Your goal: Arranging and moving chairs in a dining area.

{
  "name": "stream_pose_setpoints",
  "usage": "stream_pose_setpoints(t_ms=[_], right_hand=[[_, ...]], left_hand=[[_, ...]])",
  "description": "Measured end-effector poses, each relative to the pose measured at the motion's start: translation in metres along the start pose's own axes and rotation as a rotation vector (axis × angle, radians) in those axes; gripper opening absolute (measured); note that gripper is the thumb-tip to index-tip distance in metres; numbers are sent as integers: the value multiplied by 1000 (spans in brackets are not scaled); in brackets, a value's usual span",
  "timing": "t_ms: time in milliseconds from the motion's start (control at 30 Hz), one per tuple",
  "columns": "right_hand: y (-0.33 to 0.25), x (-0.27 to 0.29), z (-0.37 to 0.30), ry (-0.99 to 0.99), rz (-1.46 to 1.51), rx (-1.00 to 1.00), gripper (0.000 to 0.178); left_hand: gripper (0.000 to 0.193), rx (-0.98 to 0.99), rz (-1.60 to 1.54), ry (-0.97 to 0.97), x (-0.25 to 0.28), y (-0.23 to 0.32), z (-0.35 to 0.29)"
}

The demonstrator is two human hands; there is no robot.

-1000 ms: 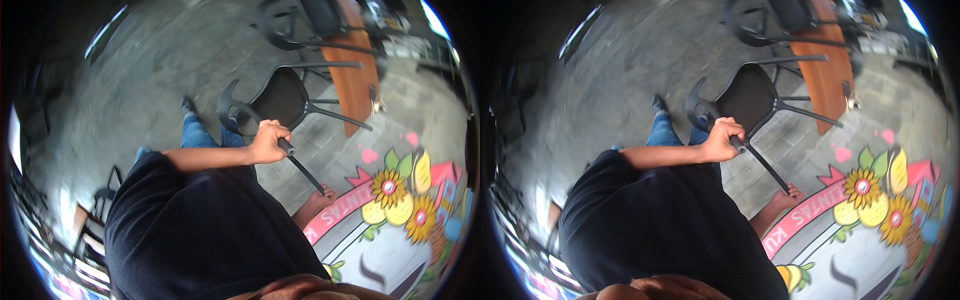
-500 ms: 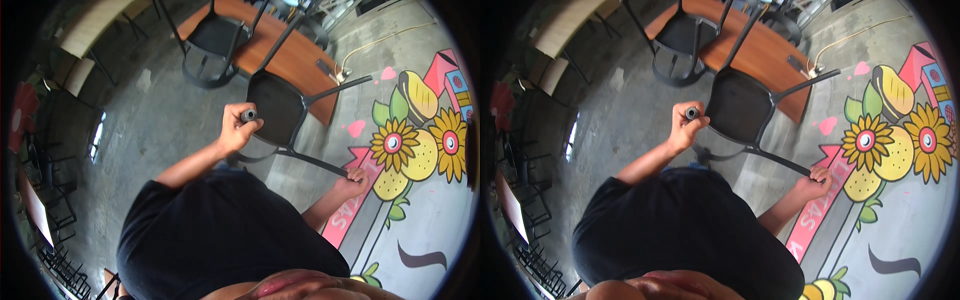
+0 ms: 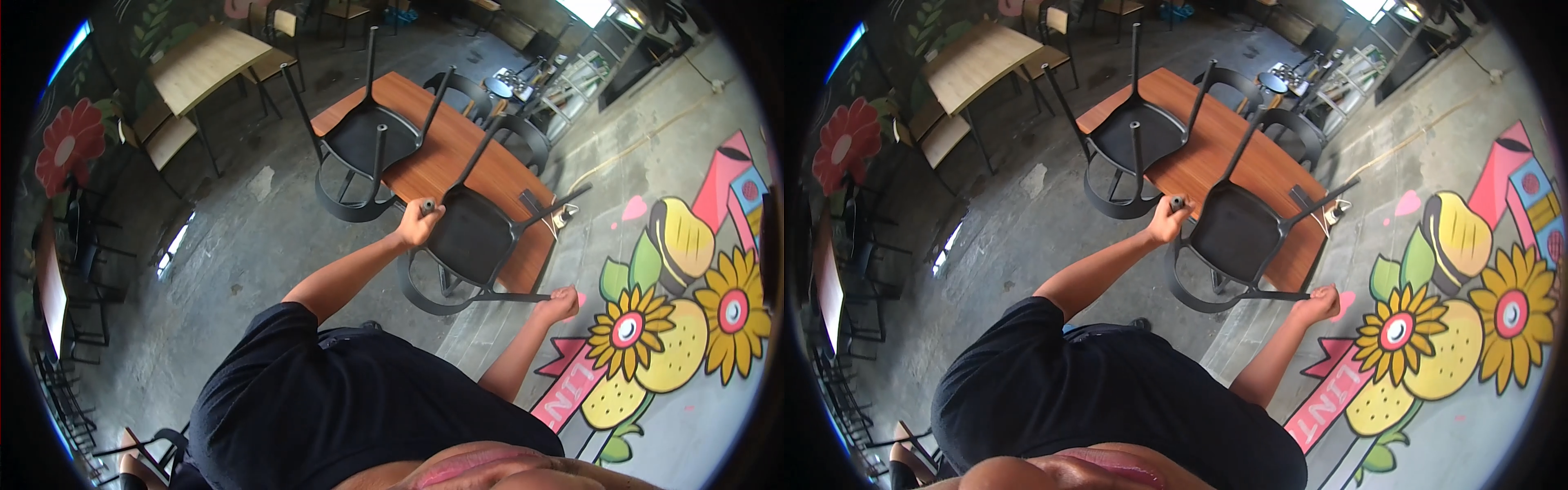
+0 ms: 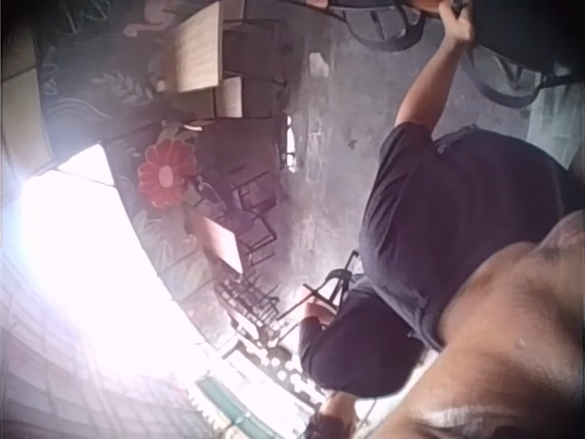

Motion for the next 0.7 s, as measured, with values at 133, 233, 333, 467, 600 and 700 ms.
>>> stream_pose_setpoints(t_ms=[133,233,333,467,600,700], right_hand=[[31,13,17,-4,8,53,35],[64,35,43,17,-294,70,34],[63,28,55,-82,-489,46,40],[117,25,78,-106,-397,-93,39],[183,-23,50,-314,-382,-291,41],[204,-41,5,-376,-408,-441,45]], left_hand=[[39,219,300,-63,-4,-4,2],[39,380,341,-99,-10,12,12],[37,287,441,9,-11,-1,33],[62,563,433,77,-7,12,34],[73,348,365,-167,34,-14,-23],[64,291,81,-444,98,-28,-121]])
Point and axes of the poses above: each hand's wrist, its own z-axis towards the middle knuckle, its own x-axis out of the back of the hand, y = z × x, the point moved 2 cm from there along z, towards the middle knuckle, and after that the axes turned 14 degrees about -y, right-handed, at the moved point
